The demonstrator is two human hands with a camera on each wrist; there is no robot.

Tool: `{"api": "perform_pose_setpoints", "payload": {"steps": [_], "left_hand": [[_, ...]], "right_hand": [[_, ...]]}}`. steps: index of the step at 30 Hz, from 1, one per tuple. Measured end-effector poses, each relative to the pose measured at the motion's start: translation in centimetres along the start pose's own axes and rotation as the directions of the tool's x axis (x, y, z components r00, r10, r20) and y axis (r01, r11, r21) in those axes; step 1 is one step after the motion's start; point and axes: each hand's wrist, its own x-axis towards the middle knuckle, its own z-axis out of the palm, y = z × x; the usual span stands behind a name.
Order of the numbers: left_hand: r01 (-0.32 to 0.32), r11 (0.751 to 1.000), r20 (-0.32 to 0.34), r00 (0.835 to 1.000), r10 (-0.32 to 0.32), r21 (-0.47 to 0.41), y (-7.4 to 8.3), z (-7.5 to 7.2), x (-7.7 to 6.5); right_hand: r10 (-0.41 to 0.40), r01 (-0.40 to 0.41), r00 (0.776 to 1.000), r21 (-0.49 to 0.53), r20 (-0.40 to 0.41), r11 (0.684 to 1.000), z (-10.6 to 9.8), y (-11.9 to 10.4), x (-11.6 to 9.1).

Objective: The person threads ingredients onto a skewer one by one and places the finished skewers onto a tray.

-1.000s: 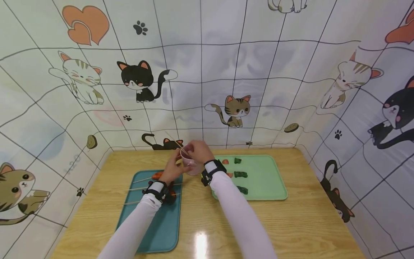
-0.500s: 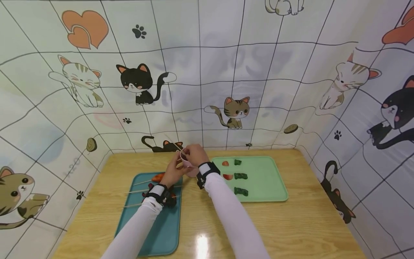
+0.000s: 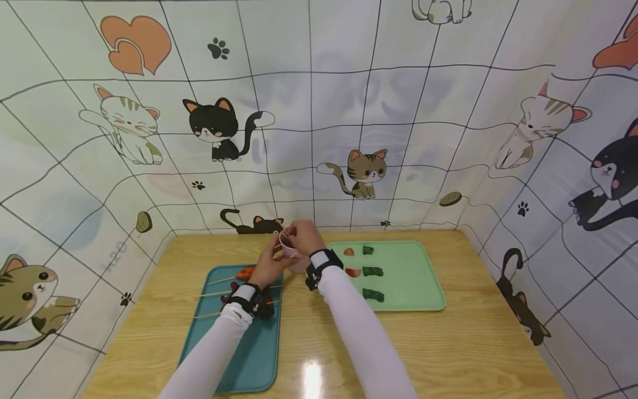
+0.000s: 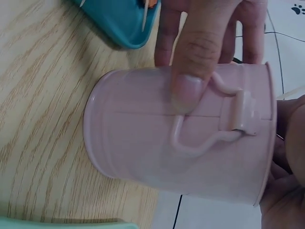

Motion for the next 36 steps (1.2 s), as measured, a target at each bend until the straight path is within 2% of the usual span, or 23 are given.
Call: {"api": "perform_pose_setpoints", "payload": {"steps": [5, 10, 15, 20, 24, 26, 28, 34, 36], "left_hand": [[-0.007, 1.0, 0.001, 1.0, 0.007, -0.007, 0.1, 0.0, 0.0], [0.014, 1.0, -0.001, 1.0, -0.014, -0.01, 0.3, 0.0, 0.0], [0.04, 0.999, 0.009, 0.999, -0.04, 0.005, 0.9, -0.2, 0.0], [0.031, 0.999, 0.019, 0.999, -0.031, 0.01, 1.4, -0.4, -0.2], [0.059, 0.998, 0.021, 0.998, -0.059, 0.012, 1.9, -0.9, -0.5], [0.076, 0.997, 0.017, 0.997, -0.077, 0.02, 2.4, -1.3, -0.8], [0.087, 0.996, 0.007, 0.996, -0.088, 0.022, 3.0, -1.7, -1.3], [0.036, 0.999, -0.025, 0.999, -0.035, 0.023, 5.6, -2.4, -3.0], [0.018, 0.999, -0.023, 1.0, -0.017, 0.035, 6.7, -2.5, -3.8]], "right_hand": [[0.003, 0.002, 0.998, 0.085, -0.062, 0.996, -0.6, 0.1, -0.2], [0.006, 0.022, 0.989, 0.185, -0.148, 0.982, -1.7, 0.1, -0.7], [0.039, 0.019, 0.972, 0.242, -0.231, 0.97, -3.1, 0.0, -1.5], [0.08, 0.016, 0.949, 0.301, -0.304, 0.953, -4.7, -0.1, -2.4], [0.103, 0.046, 0.929, 0.385, -0.357, 0.922, -6.0, 0.1, -3.1], [0.13, 0.054, 0.919, 0.445, -0.373, 0.894, -6.6, 0.2, -3.6], [0.157, 0.072, 0.91, 0.52, -0.383, 0.851, -7.2, 0.2, -4.3], [0.273, 0.058, 0.911, 0.752, -0.309, 0.657, -7.9, 0.6, -7.4], [0.303, 0.035, 0.911, 0.787, -0.278, 0.616, -7.8, 0.8, -8.6]]}}
